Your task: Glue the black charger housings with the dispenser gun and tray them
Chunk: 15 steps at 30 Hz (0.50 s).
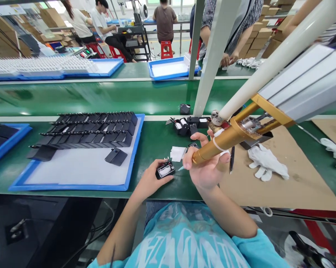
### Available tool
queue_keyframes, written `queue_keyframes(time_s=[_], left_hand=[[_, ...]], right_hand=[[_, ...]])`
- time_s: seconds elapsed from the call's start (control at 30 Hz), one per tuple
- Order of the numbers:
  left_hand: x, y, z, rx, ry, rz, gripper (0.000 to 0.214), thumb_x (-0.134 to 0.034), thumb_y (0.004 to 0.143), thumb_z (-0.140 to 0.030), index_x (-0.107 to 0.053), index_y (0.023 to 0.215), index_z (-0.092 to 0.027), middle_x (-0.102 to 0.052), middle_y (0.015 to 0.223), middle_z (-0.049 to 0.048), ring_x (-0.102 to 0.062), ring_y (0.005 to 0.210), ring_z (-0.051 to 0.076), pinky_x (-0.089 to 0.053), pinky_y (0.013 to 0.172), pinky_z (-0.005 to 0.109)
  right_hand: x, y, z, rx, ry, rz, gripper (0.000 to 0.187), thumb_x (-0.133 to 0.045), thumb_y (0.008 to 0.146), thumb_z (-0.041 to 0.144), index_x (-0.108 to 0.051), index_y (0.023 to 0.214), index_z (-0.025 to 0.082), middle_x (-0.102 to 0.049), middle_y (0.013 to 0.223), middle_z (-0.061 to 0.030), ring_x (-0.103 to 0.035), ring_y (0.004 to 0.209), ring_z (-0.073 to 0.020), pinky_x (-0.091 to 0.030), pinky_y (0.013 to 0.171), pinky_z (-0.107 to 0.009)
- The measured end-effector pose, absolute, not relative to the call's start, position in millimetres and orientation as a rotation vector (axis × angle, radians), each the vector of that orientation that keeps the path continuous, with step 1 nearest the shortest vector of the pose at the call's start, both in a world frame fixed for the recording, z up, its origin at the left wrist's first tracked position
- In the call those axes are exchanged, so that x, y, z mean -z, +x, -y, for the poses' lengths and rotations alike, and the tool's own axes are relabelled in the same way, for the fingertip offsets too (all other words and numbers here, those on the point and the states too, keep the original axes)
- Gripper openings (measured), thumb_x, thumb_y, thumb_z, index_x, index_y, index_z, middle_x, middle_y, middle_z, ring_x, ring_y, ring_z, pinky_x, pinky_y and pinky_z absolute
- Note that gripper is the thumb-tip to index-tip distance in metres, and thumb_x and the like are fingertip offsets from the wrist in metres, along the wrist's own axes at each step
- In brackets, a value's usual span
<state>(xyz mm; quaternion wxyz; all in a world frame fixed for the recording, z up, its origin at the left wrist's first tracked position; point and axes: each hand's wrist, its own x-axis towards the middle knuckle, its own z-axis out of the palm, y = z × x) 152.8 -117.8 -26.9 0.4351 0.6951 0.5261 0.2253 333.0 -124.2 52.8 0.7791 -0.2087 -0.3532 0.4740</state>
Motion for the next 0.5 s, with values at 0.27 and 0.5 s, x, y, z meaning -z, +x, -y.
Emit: queue_keyframes(time_s=[0.27, 0.5], left_hand=[[31.5, 168.8, 101.4, -0.741, 1.673, -1.092, 0.030, -0.056, 0.088, -0.028, -0.057, 0.118, -0.022, -0.072, 0.117, 0.0075, -0.066, 0.111, 0.021, -0.050, 0.097, 0.035], [23.4, 170.3, 106.7, -0.757, 2.254, -1.221, 0.029, -0.049, 0.085, -0.015, -0.063, 0.110, -0.020, -0.073, 0.096, 0.0039, -0.062, 0.087, 0.020, -0.048, 0.081, 0.035]], right_hand=[[-49.5, 343.4, 126.1, -0.992, -0.471, 0.781, 0.037, -0.045, 0.086, 0.064, -0.043, 0.098, 0.030, -0.059, 0.105, 0.0006, -0.056, 0.041, -0.0067, -0.041, 0.035, -0.024], [-45.3, 348.9, 126.9, -1.030, -0.448, 0.781, 0.038, -0.047, 0.085, 0.064, -0.043, 0.101, 0.030, -0.061, 0.103, 0.0009, -0.056, 0.041, -0.0069, -0.041, 0.036, -0.024]])
